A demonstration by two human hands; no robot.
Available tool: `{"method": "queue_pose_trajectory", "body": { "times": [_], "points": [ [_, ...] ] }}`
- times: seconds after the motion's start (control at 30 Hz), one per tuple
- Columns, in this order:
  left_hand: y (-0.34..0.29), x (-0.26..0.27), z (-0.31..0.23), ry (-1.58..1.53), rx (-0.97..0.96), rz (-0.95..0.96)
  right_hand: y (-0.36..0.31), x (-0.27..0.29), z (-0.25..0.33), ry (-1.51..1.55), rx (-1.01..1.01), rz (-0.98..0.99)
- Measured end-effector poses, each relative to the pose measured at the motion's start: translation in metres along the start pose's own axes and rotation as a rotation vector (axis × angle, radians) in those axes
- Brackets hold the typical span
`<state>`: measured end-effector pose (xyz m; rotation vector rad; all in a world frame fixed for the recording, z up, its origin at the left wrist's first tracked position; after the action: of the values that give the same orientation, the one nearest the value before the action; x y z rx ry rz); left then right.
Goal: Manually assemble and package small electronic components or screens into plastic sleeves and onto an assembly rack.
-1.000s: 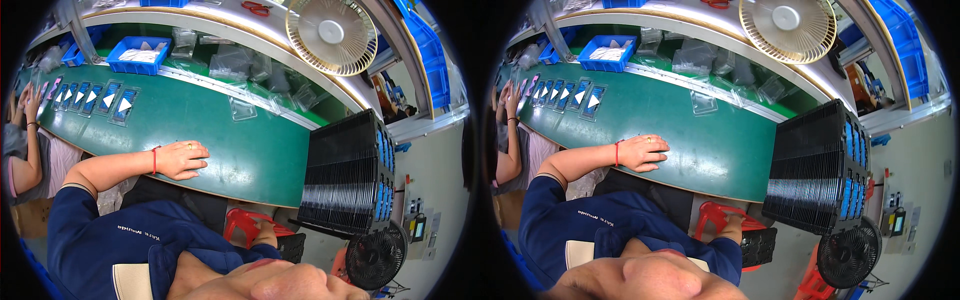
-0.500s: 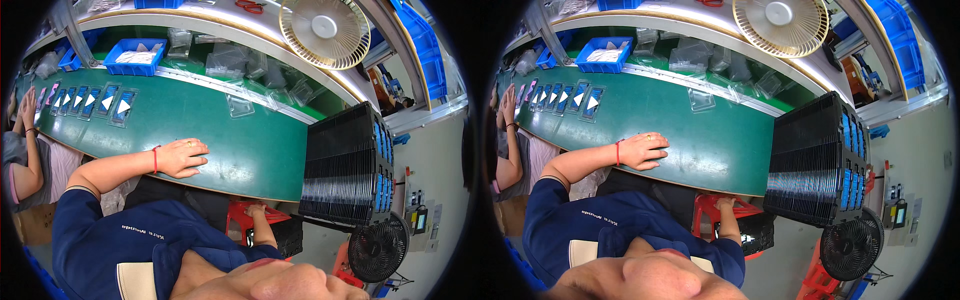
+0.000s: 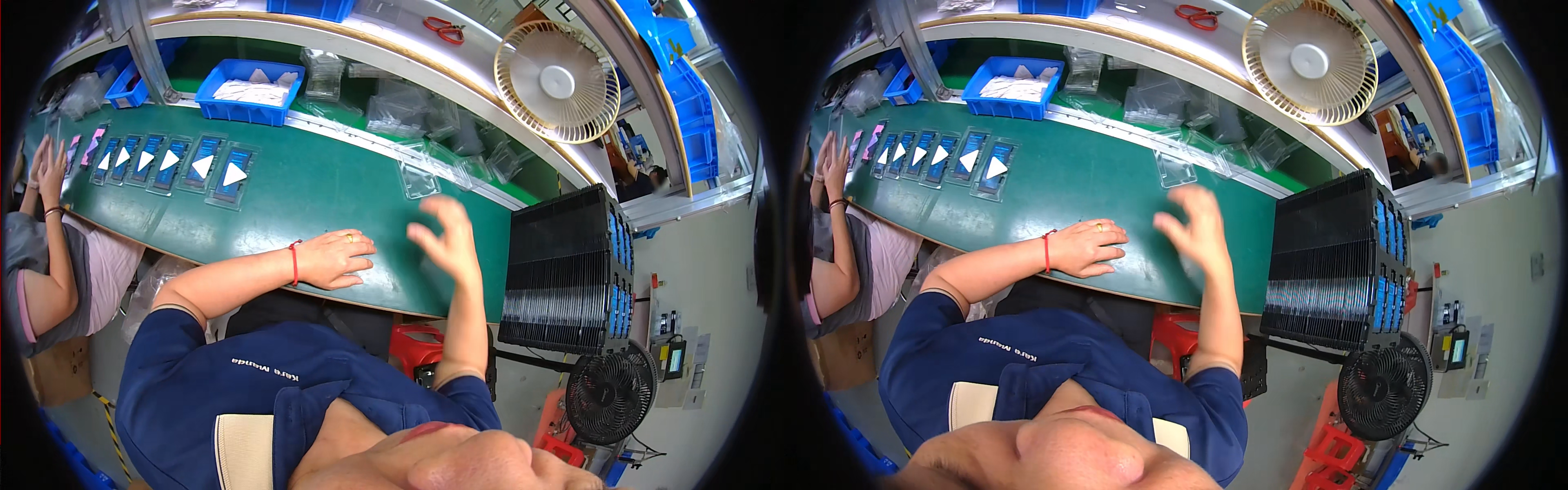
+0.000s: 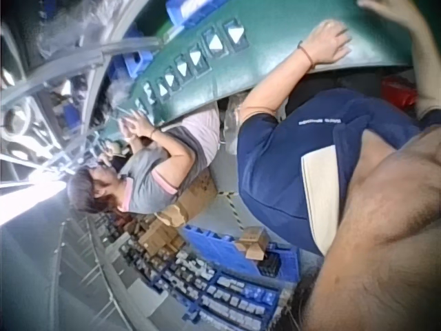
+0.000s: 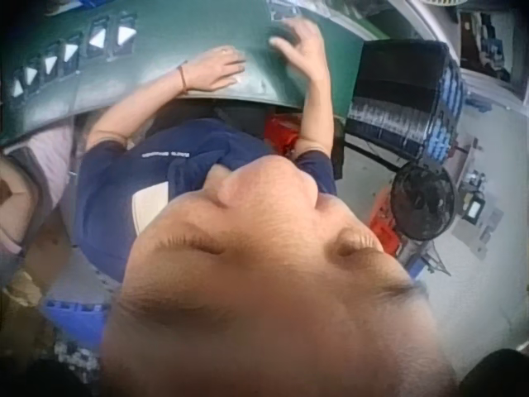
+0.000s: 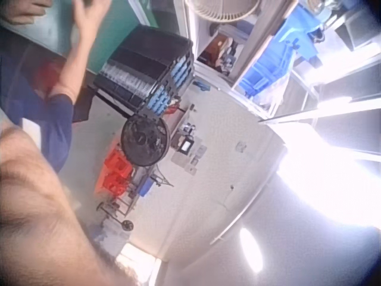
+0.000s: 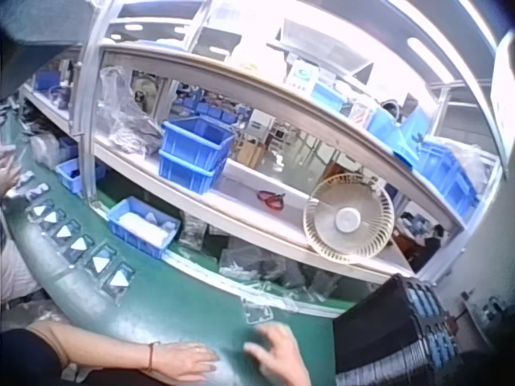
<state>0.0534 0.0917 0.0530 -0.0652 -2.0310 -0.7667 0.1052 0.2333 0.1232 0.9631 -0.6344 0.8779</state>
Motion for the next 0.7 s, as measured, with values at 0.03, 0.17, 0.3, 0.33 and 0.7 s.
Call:
{"method": "queue_pose_trajectory", "body": {
  "times": [0.03, 0.17, 0.3, 0.33, 0.7],
  "points": [
    [-0.004, -0.002, 0.002, 0.006, 0.003, -0.005, 0.017, -0.008, -0.029, -0.127, -0.114, -0.088],
    [-0.01, 0.012, 0.017, -0.092, 0.093, -0.152, 0.041, -0.059, -0.087, -0.327, -0.351, -0.128],
    [-0.016, 0.021, 0.048, -0.243, 0.325, -0.27, 0.033, -0.069, -0.058, -0.2, -0.346, -0.138],
    [-0.022, 0.02, 0.074, -0.522, 0.55, -0.413, 0.025, -0.067, -0.054, -0.092, -0.299, -0.229],
    [-0.028, -0.012, 0.108, -1.411, 0.828, -0.572, -0.01, -0.117, -0.028, 0.837, -0.401, -0.217]
  ]
}}
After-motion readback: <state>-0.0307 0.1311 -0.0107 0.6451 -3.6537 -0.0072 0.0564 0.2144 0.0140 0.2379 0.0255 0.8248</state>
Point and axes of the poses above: each hand's wrist, its own y-axis towards the middle knuckle, its own x-axis out of the back of the hand, z = x × y, the point moved 10 cm from there along y, towards the middle knuckle, and after that the axes turned 2 degrees about x, right-handed, at the moved point
